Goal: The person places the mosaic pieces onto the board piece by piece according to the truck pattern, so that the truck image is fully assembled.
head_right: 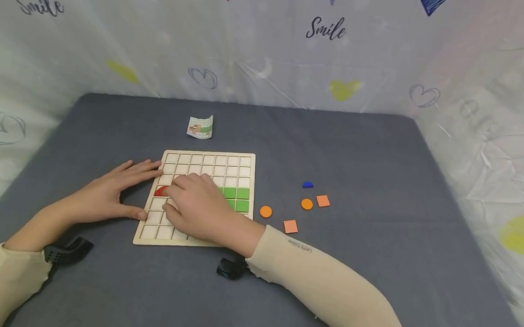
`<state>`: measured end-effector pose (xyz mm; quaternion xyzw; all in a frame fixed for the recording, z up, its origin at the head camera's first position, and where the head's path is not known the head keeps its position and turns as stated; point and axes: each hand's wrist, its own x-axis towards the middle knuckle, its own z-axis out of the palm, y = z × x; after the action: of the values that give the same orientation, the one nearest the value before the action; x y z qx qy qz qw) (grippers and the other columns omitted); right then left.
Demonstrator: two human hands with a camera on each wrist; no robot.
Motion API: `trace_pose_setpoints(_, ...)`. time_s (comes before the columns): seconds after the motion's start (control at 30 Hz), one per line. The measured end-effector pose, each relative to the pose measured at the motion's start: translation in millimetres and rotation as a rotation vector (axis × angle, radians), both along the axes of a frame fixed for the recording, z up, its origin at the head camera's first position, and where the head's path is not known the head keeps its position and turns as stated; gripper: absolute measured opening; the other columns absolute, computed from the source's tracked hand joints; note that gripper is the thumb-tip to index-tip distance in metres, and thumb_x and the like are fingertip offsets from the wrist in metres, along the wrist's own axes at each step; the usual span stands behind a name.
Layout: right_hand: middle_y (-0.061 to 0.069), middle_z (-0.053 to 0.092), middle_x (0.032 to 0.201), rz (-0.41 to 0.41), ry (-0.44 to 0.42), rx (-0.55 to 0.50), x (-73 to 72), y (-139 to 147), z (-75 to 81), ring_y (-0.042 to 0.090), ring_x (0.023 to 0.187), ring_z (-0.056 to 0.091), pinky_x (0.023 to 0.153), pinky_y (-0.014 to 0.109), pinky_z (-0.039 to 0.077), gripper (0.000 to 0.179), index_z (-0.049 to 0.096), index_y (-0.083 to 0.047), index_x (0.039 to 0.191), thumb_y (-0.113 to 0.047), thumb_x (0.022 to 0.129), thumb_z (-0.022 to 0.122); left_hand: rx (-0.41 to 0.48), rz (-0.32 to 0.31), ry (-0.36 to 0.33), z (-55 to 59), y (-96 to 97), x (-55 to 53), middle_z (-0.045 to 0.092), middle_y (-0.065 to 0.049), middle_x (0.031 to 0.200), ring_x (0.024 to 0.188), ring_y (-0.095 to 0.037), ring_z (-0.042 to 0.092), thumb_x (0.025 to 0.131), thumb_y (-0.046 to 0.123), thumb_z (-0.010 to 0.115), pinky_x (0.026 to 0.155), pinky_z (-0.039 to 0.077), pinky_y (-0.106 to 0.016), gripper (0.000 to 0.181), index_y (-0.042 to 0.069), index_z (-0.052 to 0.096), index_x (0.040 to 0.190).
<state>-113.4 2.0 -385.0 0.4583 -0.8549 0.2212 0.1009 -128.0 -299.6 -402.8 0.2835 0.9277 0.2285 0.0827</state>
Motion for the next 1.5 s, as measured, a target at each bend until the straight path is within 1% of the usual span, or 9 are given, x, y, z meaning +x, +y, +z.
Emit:
trace_pose_setpoints(0.1,-0.005,0.071,0.108,-0.002,0.009,-0.027,5.0,10.6,1.0,0.016,0.097,0.064,0.079,0.033,0.05,0.018,0.081,-0.015,0.115,-0.023,0.106,0.068,-0.007,0.005,-0.008,1.2,0.0,-0.3,0.022,0.004,0.181,0.168,-0.033,0.017,0.085,0.065,0.088,0.137,0.003,-0.05,0.107,0.03,0.037,0.173)
trace_pose_setpoints(0.2,-0.004,0.073,0.11,-0.015,0.023,-0.058,8.0,24.2,0.3,0.017,0.095,0.065,0.081,0.036,0.051,0.015,0.081,-0.015,0.114,-0.022,0.105,0.07,-0.011,0.01,-0.007,1.5,1.2,-1.5,0.021,0.006,0.181,0.168,-0.031,0.016,0.085,0.065,0.088,0.137,0.003,-0.05,0.108,0.031,0.036,0.173)
trace_pose_setpoints(0.47,-0.001,0.071,0.107,-0.058,0.138,-0.099,11.2,61.0,-3.8,0.021,0.093,0.063,0.077,0.037,0.049,0.014,0.081,-0.013,0.112,-0.018,0.103,0.072,-0.02,0.024,-0.028,2.5,0.4,2.0,0.02,0.008,0.181,0.168,-0.028,0.015,0.085,0.066,0.087,0.137,0.003,-0.05,0.108,0.032,0.035,0.173)
trace_pose_setpoints(0.57,0.0,0.072,0.108,-0.078,0.157,-0.097,11.2,75.9,-3.2,0.022,0.093,0.064,0.077,0.038,0.048,0.016,0.081,-0.011,0.114,-0.019,0.102,0.074,-0.021,0.029,-0.039,1.5,0.3,2.5,0.019,0.008,0.182,0.169,-0.028,0.013,0.086,0.067,0.086,0.137,0.003,-0.049,0.108,0.033,0.034,0.173)
trace_pose_setpoints(0.73,0.003,0.073,0.109,-0.131,0.15,-0.093,7.7,100.6,-4.5,0.024,0.093,0.064,0.077,0.04,0.046,0.018,0.082,-0.008,0.115,-0.02,0.102,0.076,-0.019,0.037,-0.051,1.2,1.2,2.7,0.018,0.009,0.182,0.169,-0.028,0.012,0.085,0.068,0.086,0.137,0.004,-0.051,0.109,0.033,0.034,0.174)
trace_pose_setpoints(0.93,0.009,0.075,0.113,-0.218,0.124,-0.11,-2.5,127.2,-8.7,0.03,0.096,0.067,0.077,0.044,0.047,0.022,0.081,-0.004,0.116,-0.02,0.102,0.075,-0.015,0.028,-0.026,1.0,-1.8,2.6,0.019,0.009,0.182,0.168,-0.028,0.015,0.084,0.067,0.088,0.137,0.003,-0.049,0.109,0.034,0.034,0.173)
trace_pose_setpoints(1.17,0.01,0.076,0.115,-0.34,0.053,-0.064,-9.4,159.3,-9.6,0.033,0.099,0.067,0.078,0.044,0.045,0.023,0.082,-0.005,0.118,-0.021,0.103,0.075,-0.01,0.023,-0.02,0.0,-0.9,2.9,0.02,0.007,0.182,0.168,-0.029,0.016,0.084,0.066,0.088,0.137,0.003,-0.049,0.11,0.032,0.035,0.173)
trace_pose_setpoints(1.37,0.011,0.076,0.114,-0.427,0.03,-0.05,-11.9,185.6,-10.8,0.033,0.098,0.067,0.078,0.046,0.044,0.022,0.082,-0.005,0.118,-0.019,0.102,0.077,-0.01,0.031,-0.03,0.8,-0.1,3.5,0.02,0.007,0.182,0.168,-0.029,0.015,0.084,0.066,0.088,0.137,0.003,-0.049,0.11,0.033,0.035,0.173)
trace_pose_setpoints(1.5,0.013,0.076,0.114,-0.48,0.015,-0.059,-14.0,200.2,-12.8,0.035,0.099,0.067,0.079,0.05,0.047,0.02,0.082,-0.005,0.116,-0.015,0.1,0.076,-0.009,0.029,-0.027,1.4,-0.5,3.1,0.02,0.007,0.182,0.168,-0.029,0.015,0.084,0.066,0.088,0.137,0.003,-0.049,0.11,0.033,0.035,0.173)
